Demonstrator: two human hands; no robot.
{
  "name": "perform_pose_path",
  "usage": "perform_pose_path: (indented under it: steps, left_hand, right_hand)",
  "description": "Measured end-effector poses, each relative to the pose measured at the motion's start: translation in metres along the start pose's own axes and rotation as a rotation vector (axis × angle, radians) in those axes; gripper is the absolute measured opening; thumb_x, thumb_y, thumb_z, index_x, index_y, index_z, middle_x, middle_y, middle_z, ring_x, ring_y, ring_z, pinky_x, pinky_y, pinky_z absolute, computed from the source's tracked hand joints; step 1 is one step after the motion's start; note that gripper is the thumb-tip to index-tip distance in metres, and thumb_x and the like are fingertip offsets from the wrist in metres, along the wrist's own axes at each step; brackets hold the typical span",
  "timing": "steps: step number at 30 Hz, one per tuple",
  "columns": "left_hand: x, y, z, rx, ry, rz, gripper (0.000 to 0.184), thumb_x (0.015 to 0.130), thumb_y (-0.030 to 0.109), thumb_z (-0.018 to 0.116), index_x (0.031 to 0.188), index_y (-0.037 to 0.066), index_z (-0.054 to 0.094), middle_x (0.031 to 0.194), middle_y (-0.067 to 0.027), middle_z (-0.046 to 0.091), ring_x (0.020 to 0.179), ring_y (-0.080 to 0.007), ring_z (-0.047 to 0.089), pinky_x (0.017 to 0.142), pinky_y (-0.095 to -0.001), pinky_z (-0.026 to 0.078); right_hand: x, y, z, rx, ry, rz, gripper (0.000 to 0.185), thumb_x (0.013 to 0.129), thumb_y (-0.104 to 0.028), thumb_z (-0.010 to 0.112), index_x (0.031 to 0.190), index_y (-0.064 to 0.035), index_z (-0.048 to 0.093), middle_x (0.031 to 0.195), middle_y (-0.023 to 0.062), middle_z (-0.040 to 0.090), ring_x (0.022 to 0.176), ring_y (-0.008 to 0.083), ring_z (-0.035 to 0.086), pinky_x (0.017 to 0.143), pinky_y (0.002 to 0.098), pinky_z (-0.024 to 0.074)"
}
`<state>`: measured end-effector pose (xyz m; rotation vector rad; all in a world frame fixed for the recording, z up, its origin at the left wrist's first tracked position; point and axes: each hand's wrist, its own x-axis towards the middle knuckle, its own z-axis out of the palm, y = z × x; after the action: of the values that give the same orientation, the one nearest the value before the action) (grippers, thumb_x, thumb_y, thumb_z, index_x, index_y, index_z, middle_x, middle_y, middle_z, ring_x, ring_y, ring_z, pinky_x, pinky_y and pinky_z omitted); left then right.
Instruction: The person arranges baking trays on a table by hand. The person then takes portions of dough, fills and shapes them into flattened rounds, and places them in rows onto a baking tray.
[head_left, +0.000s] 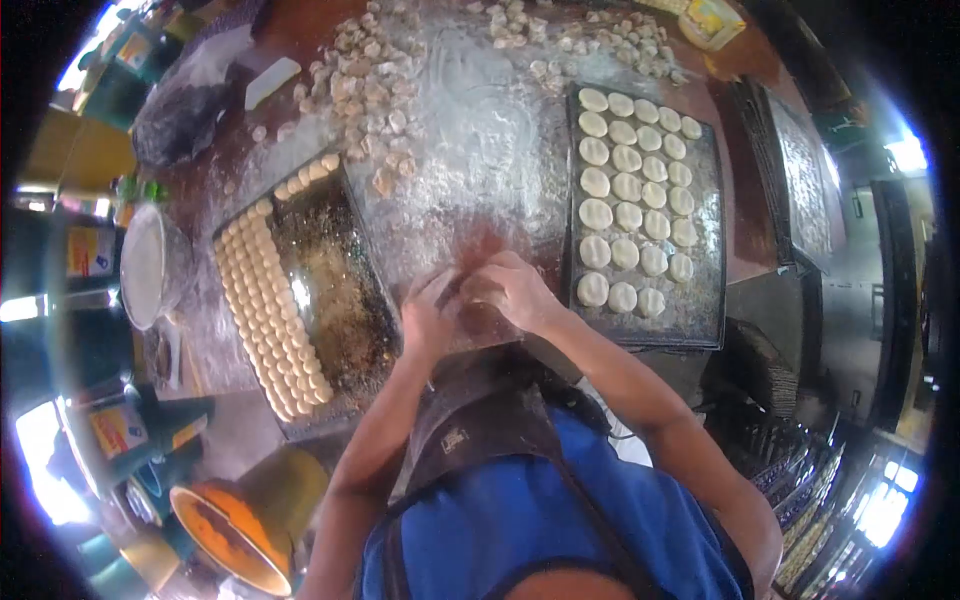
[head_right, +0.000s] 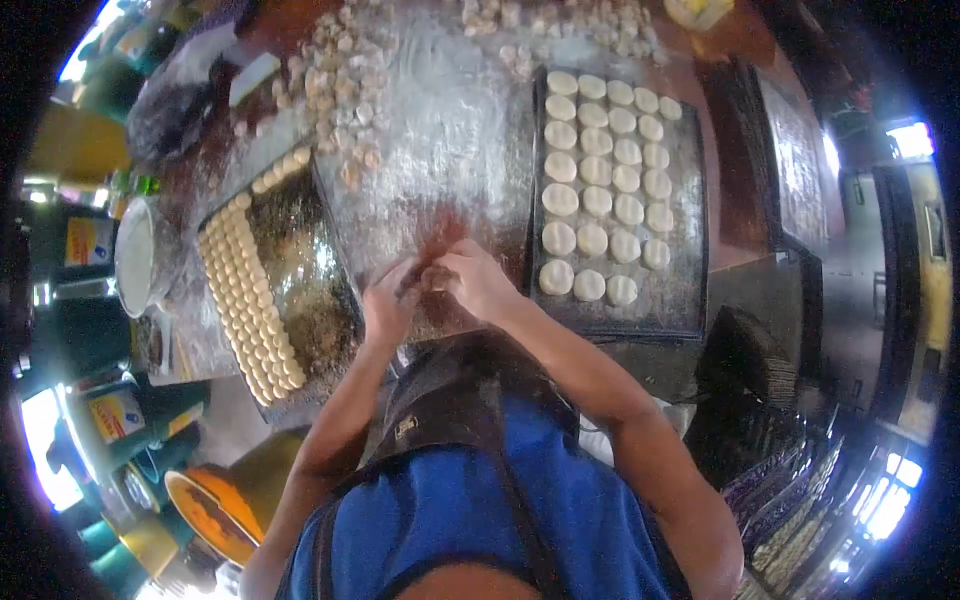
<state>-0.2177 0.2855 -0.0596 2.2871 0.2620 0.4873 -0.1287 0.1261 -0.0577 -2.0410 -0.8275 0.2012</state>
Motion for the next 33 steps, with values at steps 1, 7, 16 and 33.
perform_pose_path:
  steps: [1, 7, 16, 33]
  left_hand:
    - [-0.003, -0.004, -0.001, -0.04, -0.028, 0.03, 0.029, 0.078, -0.003, 0.062, 0.104, 0.005, 0.07, 0.098, -0.0144, 0.068, 0.087, -0.0332, 0.066, 0.078, -0.0406, 0.054]
    - [-0.003, 0.032, -0.018, -0.222, -0.136, -0.078, 0.04, 0.075, -0.006, 0.062, 0.112, 0.007, 0.07, 0.096, -0.0144, 0.07, 0.082, -0.0312, 0.069, 0.074, -0.0387, 0.055]
    - [0.035, -0.056, -0.085, -0.068, 0.017, -0.352, 0.023, 0.095, 0.011, 0.058, 0.115, 0.004, 0.068, 0.118, -0.012, 0.068, 0.106, -0.0257, 0.066, 0.097, -0.0368, 0.052]
    - [0.167, -0.226, -0.167, 0.299, 0.027, -0.21, 0.025, 0.093, 0.019, 0.061, 0.109, 0.002, 0.068, 0.109, -0.021, 0.068, 0.094, -0.0379, 0.067, 0.079, -0.0441, 0.05]
  right_hand:
    - [0.005, 0.006, 0.004, -0.039, -0.096, -0.025, 0.031, 0.074, -0.008, 0.074, 0.105, -0.0052, 0.069, 0.097, 0.0173, 0.066, 0.095, 0.0374, 0.062, 0.082, 0.0434, 0.0513]
    - [0.031, -0.028, -0.008, -0.284, -0.432, 0.071, 0.035, 0.078, -0.013, 0.072, 0.112, -0.0062, 0.065, 0.088, 0.0198, 0.067, 0.09, 0.0382, 0.066, 0.079, 0.0442, 0.0529]
    - [0.05, -0.044, 0.06, -0.913, 0.156, -0.222, 0.056, 0.097, -0.051, 0.05, 0.132, -0.0074, 0.053, 0.131, 0.0172, 0.056, 0.12, 0.0285, 0.055, 0.1, 0.0492, 0.0446]
    - [-0.116, -0.045, -0.169, -0.558, 0.972, 0.472, 0.036, 0.083, -0.024, 0.073, 0.109, -0.0013, 0.065, 0.1, 0.0205, 0.07, 0.095, 0.0311, 0.069, 0.082, 0.037, 0.053]
